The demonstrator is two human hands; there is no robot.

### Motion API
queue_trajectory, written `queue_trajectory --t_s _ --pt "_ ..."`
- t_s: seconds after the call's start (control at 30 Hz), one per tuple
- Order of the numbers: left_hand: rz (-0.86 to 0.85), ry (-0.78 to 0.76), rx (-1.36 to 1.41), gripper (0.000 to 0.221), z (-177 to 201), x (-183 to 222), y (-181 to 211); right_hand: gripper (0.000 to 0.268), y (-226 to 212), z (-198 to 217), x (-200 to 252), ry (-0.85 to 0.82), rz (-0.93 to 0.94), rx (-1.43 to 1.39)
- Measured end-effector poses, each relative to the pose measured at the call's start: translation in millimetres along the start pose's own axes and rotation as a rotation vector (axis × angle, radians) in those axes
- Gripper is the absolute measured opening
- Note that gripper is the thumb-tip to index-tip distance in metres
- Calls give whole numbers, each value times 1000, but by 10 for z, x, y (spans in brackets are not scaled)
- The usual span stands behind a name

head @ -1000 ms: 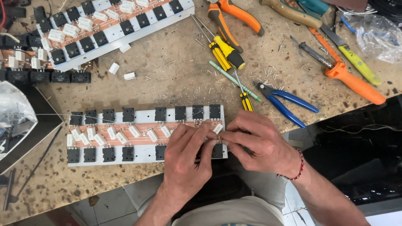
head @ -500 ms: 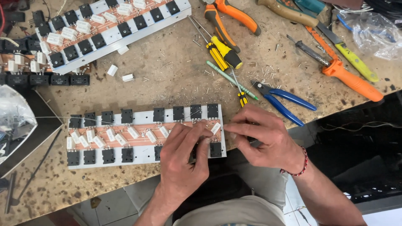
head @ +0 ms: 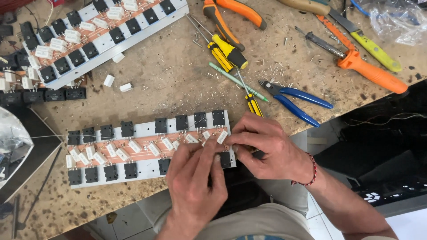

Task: Soldering and trimming resistors on a heatsink and circuit board assembly

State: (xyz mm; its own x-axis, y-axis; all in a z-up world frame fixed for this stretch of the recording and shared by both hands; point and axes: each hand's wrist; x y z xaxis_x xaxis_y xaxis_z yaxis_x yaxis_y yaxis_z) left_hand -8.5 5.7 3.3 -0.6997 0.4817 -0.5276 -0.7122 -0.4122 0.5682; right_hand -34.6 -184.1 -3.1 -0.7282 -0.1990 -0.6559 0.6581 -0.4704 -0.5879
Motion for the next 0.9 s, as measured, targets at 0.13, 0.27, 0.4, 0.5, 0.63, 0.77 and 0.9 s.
queue_trajectory --t_s 0.13,0.27,0.4,0.5,0.63,0.77,0.9 --pt "104 51 -312 25 -36 -44 295 20 -3 61 -11 -49 -68 -53" --pt "155 95 -446 30 -118 23 374 18 7 91 -51 -87 -40 -40" --pt "139 124 -350 25 -153 30 354 13 2 90 -64 -107 -59 -25" --pt "128 158 -255 21 -173 85 275 12 9 82 -48 -181 -139 -10" --pt "120 143 -151 24 -144 48 233 11 20 87 -69 -221 -182 -45" --pt "100 170 -219 28 -127 -6 266 11 36 114 -80 -209 -146 -105" --pt "96 190 -224 27 -144 -23 259 11 96 177 -77 -236 -115 -167"
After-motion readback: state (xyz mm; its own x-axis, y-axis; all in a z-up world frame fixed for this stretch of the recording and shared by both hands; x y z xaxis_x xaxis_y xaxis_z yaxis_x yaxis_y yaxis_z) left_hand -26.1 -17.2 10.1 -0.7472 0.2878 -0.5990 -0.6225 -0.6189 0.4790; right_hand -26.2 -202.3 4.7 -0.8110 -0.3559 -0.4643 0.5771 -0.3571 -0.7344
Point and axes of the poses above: each hand's wrist, its own x-axis away from the middle knuckle, its own z-axis out of the back of the hand, y = z × x, and after that the axes turned 8 degrees about z, right-handed
